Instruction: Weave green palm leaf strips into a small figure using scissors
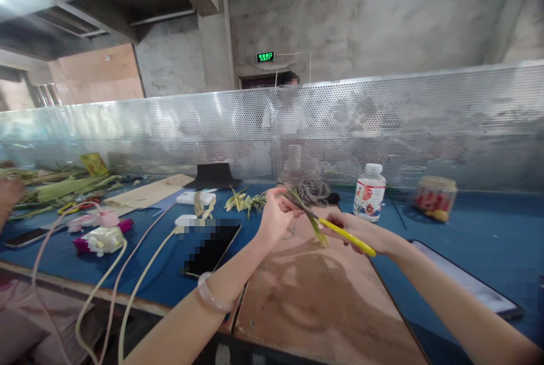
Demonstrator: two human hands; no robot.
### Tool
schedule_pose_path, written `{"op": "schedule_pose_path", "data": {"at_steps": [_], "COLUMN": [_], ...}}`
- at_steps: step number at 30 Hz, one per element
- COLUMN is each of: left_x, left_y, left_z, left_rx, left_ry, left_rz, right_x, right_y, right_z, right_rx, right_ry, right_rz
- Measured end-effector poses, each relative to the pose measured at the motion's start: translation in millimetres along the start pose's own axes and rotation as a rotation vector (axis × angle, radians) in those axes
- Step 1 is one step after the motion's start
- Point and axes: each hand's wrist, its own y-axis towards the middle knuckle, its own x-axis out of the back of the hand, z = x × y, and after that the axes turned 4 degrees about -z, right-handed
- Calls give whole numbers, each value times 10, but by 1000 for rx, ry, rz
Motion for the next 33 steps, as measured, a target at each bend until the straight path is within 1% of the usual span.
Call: {"op": "schedule_pose_path", "data": {"at_steps": [5,10,15,29,33], "left_x": [4,9,7,12,10], "left_y": [11,15,0,10,6], "left_z": [-3,22,0,28,25], "left_rx": [15,34,33,21,15], "left_ry": [-19,-48,-25,-23,-18], "left_rz": [-11,5,16,14,13], "right_x": [-42,-52,-65,-76,-74], "right_y": [66,80,105,105,112], "right_z": [-129,-190,-206,-172,-183], "right_rx": [-28,-2,-19,14,16], "right_ry": [41,62,62,107,126], "right_rz": [9,36,73,61,75]}}
